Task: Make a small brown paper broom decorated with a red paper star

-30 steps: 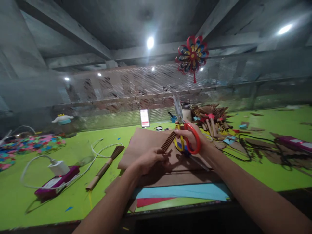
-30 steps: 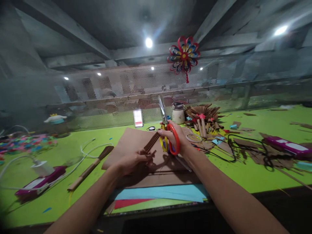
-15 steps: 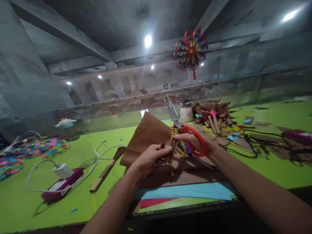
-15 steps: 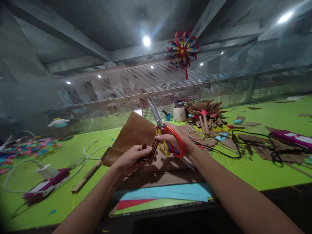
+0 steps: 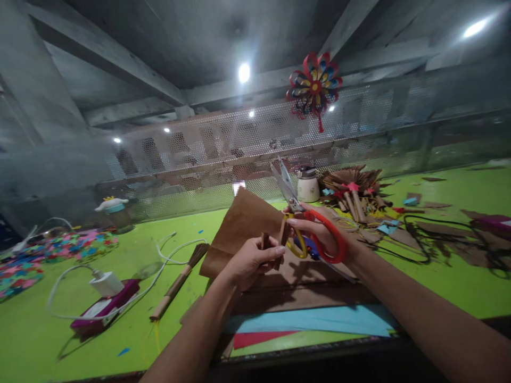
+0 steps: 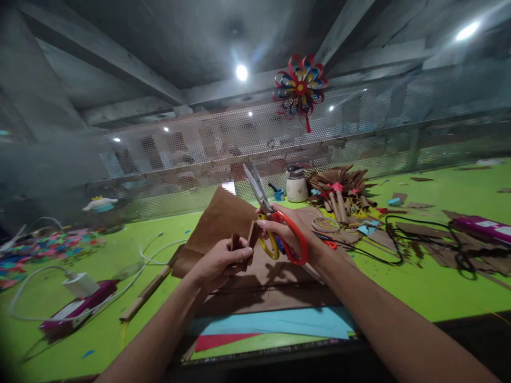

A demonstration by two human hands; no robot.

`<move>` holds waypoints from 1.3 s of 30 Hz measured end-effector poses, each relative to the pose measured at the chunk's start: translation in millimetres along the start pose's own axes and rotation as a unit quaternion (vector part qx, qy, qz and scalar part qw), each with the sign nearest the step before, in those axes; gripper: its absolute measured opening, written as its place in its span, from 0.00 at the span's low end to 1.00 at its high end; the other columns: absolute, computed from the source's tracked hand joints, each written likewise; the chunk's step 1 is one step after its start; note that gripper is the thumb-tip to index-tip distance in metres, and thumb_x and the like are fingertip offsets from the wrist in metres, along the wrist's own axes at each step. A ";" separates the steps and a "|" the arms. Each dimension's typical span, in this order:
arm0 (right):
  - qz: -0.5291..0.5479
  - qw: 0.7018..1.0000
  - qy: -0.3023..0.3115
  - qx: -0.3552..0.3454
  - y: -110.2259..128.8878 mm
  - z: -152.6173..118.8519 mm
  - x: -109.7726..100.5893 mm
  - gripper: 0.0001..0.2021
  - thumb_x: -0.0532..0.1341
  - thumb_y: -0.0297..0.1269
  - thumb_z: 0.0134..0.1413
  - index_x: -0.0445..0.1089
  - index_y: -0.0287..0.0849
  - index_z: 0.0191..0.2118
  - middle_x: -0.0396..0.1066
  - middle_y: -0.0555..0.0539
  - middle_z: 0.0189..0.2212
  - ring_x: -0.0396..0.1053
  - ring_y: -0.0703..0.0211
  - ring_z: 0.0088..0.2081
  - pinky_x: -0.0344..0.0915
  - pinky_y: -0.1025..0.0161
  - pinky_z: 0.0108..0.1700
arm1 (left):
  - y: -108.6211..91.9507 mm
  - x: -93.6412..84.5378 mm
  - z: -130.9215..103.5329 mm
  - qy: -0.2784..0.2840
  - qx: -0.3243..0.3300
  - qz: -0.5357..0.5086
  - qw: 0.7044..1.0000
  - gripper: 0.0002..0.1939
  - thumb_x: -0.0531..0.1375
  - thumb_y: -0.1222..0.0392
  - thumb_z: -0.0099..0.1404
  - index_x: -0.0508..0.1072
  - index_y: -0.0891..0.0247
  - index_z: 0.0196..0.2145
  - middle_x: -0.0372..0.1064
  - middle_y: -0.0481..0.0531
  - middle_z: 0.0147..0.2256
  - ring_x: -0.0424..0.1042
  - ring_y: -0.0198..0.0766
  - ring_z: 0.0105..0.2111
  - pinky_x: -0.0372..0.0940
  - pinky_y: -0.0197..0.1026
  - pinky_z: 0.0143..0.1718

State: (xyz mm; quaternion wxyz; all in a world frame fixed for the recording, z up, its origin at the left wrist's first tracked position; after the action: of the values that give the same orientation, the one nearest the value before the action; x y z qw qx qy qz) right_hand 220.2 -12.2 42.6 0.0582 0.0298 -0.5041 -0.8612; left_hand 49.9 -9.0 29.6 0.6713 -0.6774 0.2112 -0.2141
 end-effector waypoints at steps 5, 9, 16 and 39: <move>0.054 0.998 0.012 0.026 -4.4 0.2 0.0 0.14 0.61 0.43 0.46 0.65 0.41 0.38 0.67 0.51 0.23 0.67 0.61 0.25 0.64 0.63 0.29 | 1.0 -2.0 1.4 -0.010 0.012 -0.001 1.000 0.14 0.64 0.54 0.49 0.65 0.67 0.24 0.63 0.48 0.20 0.54 0.24 0.17 0.38 0.32 0.17; 0.062 0.998 0.020 0.003 -1.7 -0.4 -0.8 0.15 0.62 0.38 0.44 0.64 0.42 0.41 0.67 0.52 0.25 0.66 0.62 0.26 0.63 0.64 0.30 | 2.2 -2.7 2.6 0.004 0.004 -0.002 1.000 0.14 0.63 0.54 0.51 0.66 0.68 0.25 0.65 0.50 0.21 0.54 0.24 0.17 0.37 0.32 0.16; -0.001 0.999 0.032 -0.024 8.6 -0.7 -2.3 0.13 0.60 0.36 0.43 0.67 0.41 0.38 0.68 0.51 0.26 0.65 0.62 0.27 0.62 0.63 0.32 | 4.0 -3.5 3.5 0.012 -0.007 -0.001 1.000 0.13 0.62 0.54 0.52 0.69 0.69 0.27 0.66 0.52 0.23 0.55 0.24 0.18 0.38 0.31 0.17; 0.077 0.996 0.033 -0.004 2.5 -0.7 -0.1 0.14 0.59 0.30 0.42 0.62 0.41 0.39 0.65 0.52 0.25 0.64 0.63 0.27 0.62 0.65 0.30 | 2.5 -0.6 0.9 0.007 0.009 -0.013 1.000 0.15 0.59 0.51 0.56 0.69 0.68 0.31 0.69 0.53 0.26 0.63 0.26 0.19 0.38 0.30 0.15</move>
State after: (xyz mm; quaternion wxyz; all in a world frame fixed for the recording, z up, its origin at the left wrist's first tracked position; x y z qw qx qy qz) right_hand 220.5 -13.9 44.4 0.1413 0.0191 -0.4995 -0.8545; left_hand 49.9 -8.0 27.1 0.6733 -0.6723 0.2052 -0.2293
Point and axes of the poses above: each hand's wrist, its own z-axis towards the middle knuckle, its own x-axis out of the palm, y = z × x, the point moved 2 cm from there along z, towards the middle knuckle
